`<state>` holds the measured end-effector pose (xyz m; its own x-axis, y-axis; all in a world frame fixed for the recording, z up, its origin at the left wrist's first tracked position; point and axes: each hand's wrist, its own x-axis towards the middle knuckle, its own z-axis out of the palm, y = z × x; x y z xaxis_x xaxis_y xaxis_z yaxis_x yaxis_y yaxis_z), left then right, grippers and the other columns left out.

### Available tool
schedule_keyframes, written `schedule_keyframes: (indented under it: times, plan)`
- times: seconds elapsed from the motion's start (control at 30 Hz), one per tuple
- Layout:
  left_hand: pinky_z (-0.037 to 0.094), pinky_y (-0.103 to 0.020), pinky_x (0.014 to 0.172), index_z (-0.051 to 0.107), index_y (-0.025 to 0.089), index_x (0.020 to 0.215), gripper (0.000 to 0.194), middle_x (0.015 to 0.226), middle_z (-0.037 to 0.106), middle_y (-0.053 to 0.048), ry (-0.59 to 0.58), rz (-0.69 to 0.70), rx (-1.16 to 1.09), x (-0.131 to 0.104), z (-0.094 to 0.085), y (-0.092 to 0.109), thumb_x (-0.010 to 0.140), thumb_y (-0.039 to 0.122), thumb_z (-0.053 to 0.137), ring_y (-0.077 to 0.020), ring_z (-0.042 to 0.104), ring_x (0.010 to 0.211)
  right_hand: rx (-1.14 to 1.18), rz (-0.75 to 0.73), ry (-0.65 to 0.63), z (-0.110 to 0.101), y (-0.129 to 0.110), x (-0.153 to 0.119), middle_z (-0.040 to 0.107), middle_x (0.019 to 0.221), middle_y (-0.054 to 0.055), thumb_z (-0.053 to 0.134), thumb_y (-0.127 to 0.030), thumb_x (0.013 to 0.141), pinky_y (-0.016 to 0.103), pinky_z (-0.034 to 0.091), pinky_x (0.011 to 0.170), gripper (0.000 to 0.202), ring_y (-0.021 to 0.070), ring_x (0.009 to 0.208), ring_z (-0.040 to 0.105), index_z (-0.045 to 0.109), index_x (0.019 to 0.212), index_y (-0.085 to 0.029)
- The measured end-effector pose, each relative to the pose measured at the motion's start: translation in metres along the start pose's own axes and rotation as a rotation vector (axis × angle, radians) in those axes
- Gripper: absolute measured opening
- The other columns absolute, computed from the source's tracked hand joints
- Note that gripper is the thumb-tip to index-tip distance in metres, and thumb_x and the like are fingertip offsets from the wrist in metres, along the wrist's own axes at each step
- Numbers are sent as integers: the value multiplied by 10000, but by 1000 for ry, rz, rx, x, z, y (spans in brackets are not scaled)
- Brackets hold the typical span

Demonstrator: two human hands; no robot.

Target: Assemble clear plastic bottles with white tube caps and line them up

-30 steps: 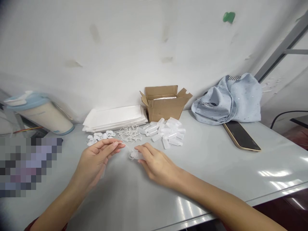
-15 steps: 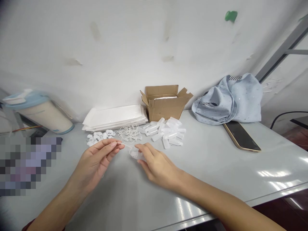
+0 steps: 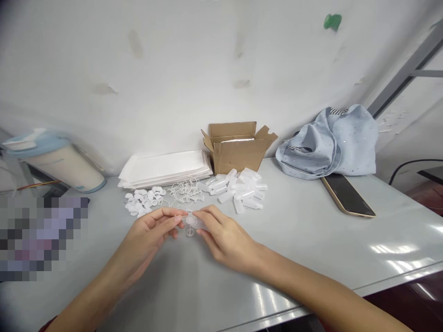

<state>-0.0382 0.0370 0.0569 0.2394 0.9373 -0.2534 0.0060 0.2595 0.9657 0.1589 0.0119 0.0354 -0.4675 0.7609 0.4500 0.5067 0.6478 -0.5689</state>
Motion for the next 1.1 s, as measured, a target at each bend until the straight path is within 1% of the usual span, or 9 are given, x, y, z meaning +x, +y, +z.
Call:
schedule_keyframes:
  times: [0.07,0.2,0.33,0.57,0.7,0.8,0.9,0.97,1.1]
  plan:
    - [475,-252,696,703,196,837,143,859,696,-21,-8,24,33,-2,1,0,787,328,678,-108,572,668,24,-6,14,-1,0,0,567,1096,126,449,-119,921,382,565,804,340,204,960,607,460,1256,-177]
    - [498,-263,753,702,191,807,137,937,703,-39,16,72,-71,-3,3,2,770,323,707,-146,619,812,48,-4,35,-3,-1,1,562,1109,128,460,-114,909,388,553,835,336,205,996,600,476,1238,-179]
    - [515,-250,763,703,182,780,125,905,703,-34,37,100,-218,-1,2,4,757,300,735,-146,631,829,75,-10,-55,-5,-3,2,530,1219,158,475,-115,899,383,521,916,306,208,1099,580,504,1201,-155]
    - [516,-192,713,701,170,761,95,834,688,-10,-108,17,-357,-1,-1,8,783,261,720,-97,614,730,185,-4,-124,-8,-12,2,417,1399,169,507,-105,881,382,454,1003,297,207,1232,506,541,1171,-158]
    - [504,-183,709,698,177,769,104,817,676,0,-167,22,-313,1,0,7,824,264,678,-85,598,708,305,10,-92,-7,-16,3,547,1233,152,524,-93,862,357,489,923,308,189,1096,569,560,1164,-140]
    - [494,-204,741,700,186,835,121,844,675,-9,-153,65,-191,1,0,3,847,295,648,-99,595,739,472,133,-37,-6,-16,5,599,1108,107,566,-116,846,348,490,852,272,178,988,587,602,1112,-160]
    - [479,-227,779,683,219,967,174,904,676,-9,-36,182,18,-1,-1,1,846,339,645,-119,589,796,819,344,-32,-8,-13,6,605,1109,66,633,-185,831,319,477,816,207,158,930,627,640,1038,-192]
    - [468,-249,822,667,239,1021,218,987,673,-12,2,243,149,-3,-2,1,839,357,645,-143,593,876,1053,453,-75,-10,-10,7,658,1007,45,655,-216,827,277,469,755,200,131,837,652,651,1026,-196]
    - [470,-313,859,637,251,1105,279,1060,684,-28,-200,183,249,-6,-1,3,846,354,621,-185,628,923,1302,522,-92,-14,-5,8,726,818,38,672,-220,811,246,449,725,223,128,786,665,678,1027,-168]
